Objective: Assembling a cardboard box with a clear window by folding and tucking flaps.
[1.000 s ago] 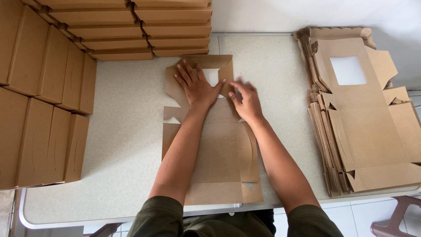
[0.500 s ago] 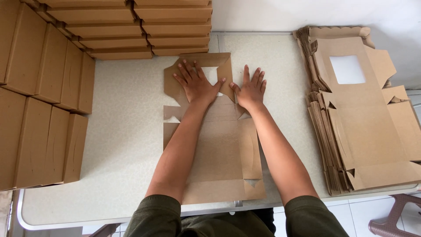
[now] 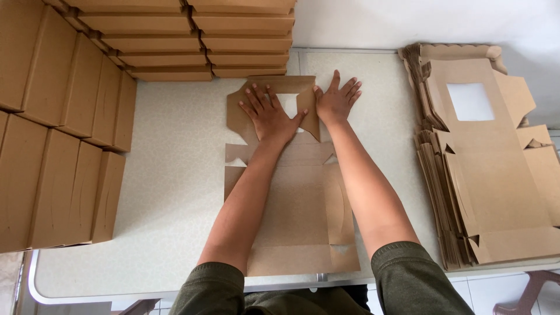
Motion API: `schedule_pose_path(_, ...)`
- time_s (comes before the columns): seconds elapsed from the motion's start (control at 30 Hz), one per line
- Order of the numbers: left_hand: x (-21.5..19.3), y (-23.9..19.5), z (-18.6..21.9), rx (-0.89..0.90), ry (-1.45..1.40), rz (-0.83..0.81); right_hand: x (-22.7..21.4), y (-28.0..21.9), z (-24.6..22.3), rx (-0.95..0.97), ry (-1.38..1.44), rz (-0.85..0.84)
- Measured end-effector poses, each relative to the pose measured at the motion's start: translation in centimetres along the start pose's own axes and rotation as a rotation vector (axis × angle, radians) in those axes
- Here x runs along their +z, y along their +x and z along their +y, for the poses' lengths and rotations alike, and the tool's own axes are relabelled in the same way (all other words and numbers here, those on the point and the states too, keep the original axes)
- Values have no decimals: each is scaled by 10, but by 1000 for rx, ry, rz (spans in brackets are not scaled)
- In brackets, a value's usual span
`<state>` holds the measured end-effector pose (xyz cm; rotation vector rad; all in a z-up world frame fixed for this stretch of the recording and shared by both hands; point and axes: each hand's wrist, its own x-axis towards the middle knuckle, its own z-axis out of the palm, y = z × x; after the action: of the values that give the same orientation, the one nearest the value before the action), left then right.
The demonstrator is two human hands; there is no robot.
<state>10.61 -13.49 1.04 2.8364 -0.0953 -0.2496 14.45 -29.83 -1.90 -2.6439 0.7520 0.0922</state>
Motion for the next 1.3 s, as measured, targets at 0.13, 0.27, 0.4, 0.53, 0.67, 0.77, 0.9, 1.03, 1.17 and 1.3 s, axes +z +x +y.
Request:
schedule_pose_path(0.13,0,0,-1,-11,-3,-6,8,15,-7,29,-9,51)
schedule_pose_path(0.27,-1,-1,-1,-1,-30,0,1,14,-6,17,-58,24)
schedule_pose_path(0.4,-2,-1,0,-8,-18,-10,-18,1,12,-127,-124,-64)
schedule_pose_path(0.53,-1,-1,1,-15,-1,-26,-47,-42,17,-215,-163,-100)
schedule_pose_path(0.67,1,-1,0,-18,-5,-4,-64,-75,25,-288,-148,-178)
schedule_pose_path(0.77,3,0,-2,-17,-22,12,-68,-89,31,-303,-124,-225)
schedule_pose_path(0.9,9,1,-2,-13,-49,44,-56,-106,54,-216,-50,-220)
schedule_pose_path(1.03,27,9,-1,-20,-40,103,-33,-125,87,-273,-40,-19)
schedule_pose_path(1.17,42,17,-3,9,-20,148,-13,-134,102,-461,306,178)
schedule_pose_path(1.3,48,21,-3,61,109,205,-30,-161,75,-553,388,140)
